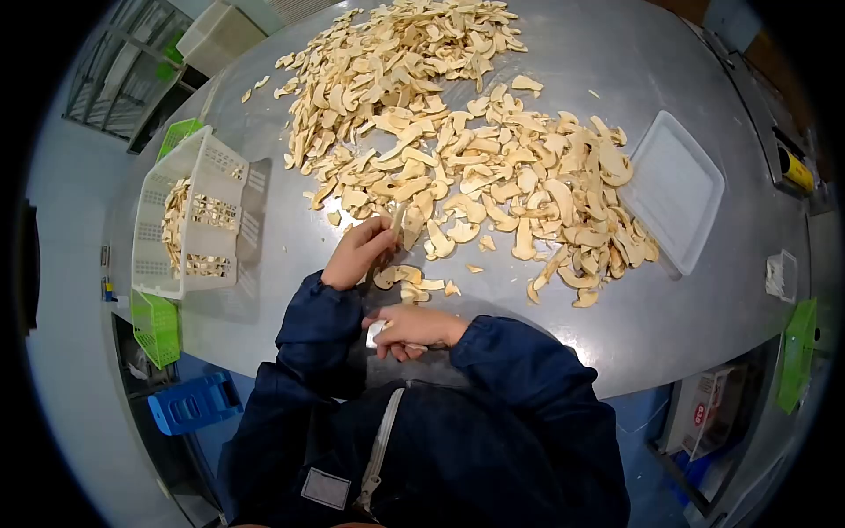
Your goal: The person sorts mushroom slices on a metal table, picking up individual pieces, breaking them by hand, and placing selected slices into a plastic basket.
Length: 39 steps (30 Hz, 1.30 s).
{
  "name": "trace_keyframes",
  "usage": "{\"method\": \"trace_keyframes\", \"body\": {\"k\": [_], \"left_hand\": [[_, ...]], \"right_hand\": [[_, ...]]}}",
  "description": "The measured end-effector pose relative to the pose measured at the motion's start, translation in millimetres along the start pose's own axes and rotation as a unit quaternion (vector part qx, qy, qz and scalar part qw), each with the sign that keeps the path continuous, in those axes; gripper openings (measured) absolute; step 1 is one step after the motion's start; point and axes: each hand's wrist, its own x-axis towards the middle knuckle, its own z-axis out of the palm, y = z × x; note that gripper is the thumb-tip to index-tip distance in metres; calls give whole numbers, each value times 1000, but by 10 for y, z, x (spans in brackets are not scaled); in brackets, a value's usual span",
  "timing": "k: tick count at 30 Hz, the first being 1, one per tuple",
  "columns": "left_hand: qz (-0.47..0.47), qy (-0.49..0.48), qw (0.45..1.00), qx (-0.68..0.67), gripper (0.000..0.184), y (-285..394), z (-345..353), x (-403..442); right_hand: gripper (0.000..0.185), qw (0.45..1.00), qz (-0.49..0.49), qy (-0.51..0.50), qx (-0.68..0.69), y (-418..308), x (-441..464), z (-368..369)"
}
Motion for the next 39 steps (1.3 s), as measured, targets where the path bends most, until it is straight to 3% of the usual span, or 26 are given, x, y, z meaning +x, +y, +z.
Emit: {"method": "trace_keyframes", "body": {"k": [1, 3, 5, 9, 12, 15, 17, 20, 23, 26, 29, 30, 34, 36, 39], "left_hand": [[-63, -52, 986, -142, 22, -42, -54, -24], [-79, -70, 969, -222, 25, -115, -97, -84], [-86, -95, 948, -292, 25, -138, -142, -144], [-51, -25, 968, -246, 21, -37, -61, -215], [-53, -7, 989, -139, 19, 14, -50, -269], [-67, -30, 997, 18, 18, 133, -10, -345], [20, 55, 991, 118, 17, 18, -44, -286], [143, 230, 927, 260, 24, -59, -253, -15], [249, 281, 834, 405, 33, -130, -505, 205], [180, 175, 904, 345, 30, -59, -537, 198], [161, 199, 903, 344, 27, -52, -460, 154], [194, 242, 887, 343, 21, -51, -447, 154], [205, 314, 891, 257, 14, -43, -416, 42], [113, 230, 962, 98, 16, 0, -309, -61], [45, 138, 988, -44, 18, 107, -140, -189]], "right_hand": [[49, 998, -17, 56, 13, -36, -14, -5], [48, 984, -49, 165, 39, -130, -51, -52], [45, 926, -208, 284, 139, -170, -51, -168], [31, 884, -303, 315, 163, -244, -176, -357], [26, 890, -312, 298, 144, -247, -180, -305], [29, 875, -308, 361, 92, -209, -140, -278], [33, 833, -340, 434, 56, -192, -88, -260], [38, 806, -341, 484, 17, -189, -84, -253], [38, 828, -334, 449, -45, -149, -75, -217], [31, 844, -321, 423, -77, -110, -65, -197], [24, 839, -320, 426, -106, -114, -60, -188], [22, 836, -320, 432, -112, -112, -57, -183], [22, 853, -313, 408, -91, -112, -50, -191], [23, 871, -297, 382, -81, -120, -56, -193], [26, 884, -296, 361, -11, -146, -77, -195]]}}
